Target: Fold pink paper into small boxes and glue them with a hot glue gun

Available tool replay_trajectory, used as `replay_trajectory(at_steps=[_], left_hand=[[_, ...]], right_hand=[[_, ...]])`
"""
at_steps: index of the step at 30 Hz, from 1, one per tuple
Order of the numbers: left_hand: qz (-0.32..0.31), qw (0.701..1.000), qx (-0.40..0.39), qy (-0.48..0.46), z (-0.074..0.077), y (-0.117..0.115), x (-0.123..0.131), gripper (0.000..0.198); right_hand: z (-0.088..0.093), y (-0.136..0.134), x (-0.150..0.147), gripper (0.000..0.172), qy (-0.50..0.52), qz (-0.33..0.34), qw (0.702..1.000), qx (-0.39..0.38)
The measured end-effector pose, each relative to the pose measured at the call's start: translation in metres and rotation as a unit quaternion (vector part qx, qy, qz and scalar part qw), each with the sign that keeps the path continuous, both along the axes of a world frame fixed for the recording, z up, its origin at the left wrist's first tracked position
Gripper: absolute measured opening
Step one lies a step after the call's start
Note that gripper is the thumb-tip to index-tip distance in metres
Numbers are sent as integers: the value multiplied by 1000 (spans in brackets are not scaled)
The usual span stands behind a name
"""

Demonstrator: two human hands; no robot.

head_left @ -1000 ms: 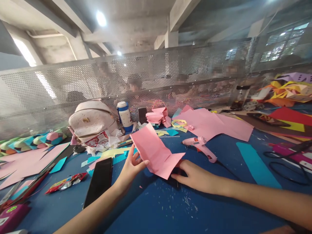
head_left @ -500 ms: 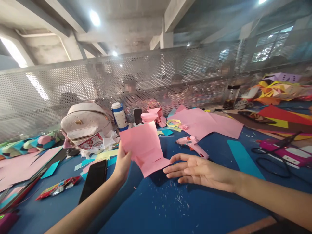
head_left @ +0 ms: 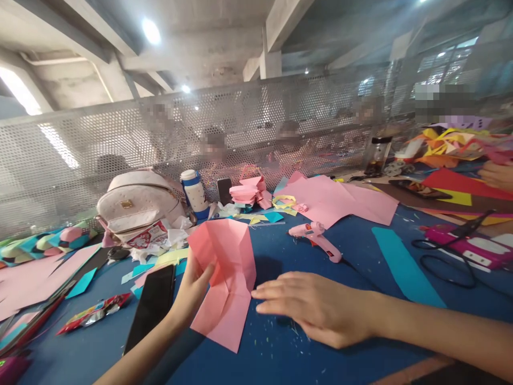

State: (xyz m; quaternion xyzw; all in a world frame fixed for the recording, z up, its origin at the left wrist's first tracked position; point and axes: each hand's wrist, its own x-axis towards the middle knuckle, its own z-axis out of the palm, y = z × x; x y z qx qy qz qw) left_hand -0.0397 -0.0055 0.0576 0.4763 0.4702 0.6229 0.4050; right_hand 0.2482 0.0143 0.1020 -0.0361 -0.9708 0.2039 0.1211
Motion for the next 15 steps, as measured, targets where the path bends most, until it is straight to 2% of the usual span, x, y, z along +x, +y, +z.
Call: replay_trajectory(at_steps=[3,5,7,9,10,12,13,14,15], left_hand=[[-6,1000,-26,-7,-1,-5,3,56],[-36,998,-28,-40,-1,-9,10,66],[-68,995,-12,-66,-1,-15,17,79],[-81,996,4,-43,-3,-23,20,82],[-76,997,18,-5,-3,-28,20,80],[-16,990,66,127,-3,-37,14,73],[24,969,106,222,-2,-42,10,72],[61,930,154,328,0,-46,4,72],[81,874,205,433,1,-49,-1,68]], right_hand=[[-7,-5,-17,74,-7,63,998,13],[-10,-2,-29,71,-14,82,996,13],[-11,8,-36,71,-26,88,995,29],[-12,21,-39,76,-30,68,996,44],[-12,27,-37,79,-31,51,997,47],[-12,38,-32,80,-31,20,997,64],[-13,42,-28,77,-33,6,996,81],[-14,44,-24,73,-35,-5,994,103],[-15,46,-20,67,-37,-13,991,128]])
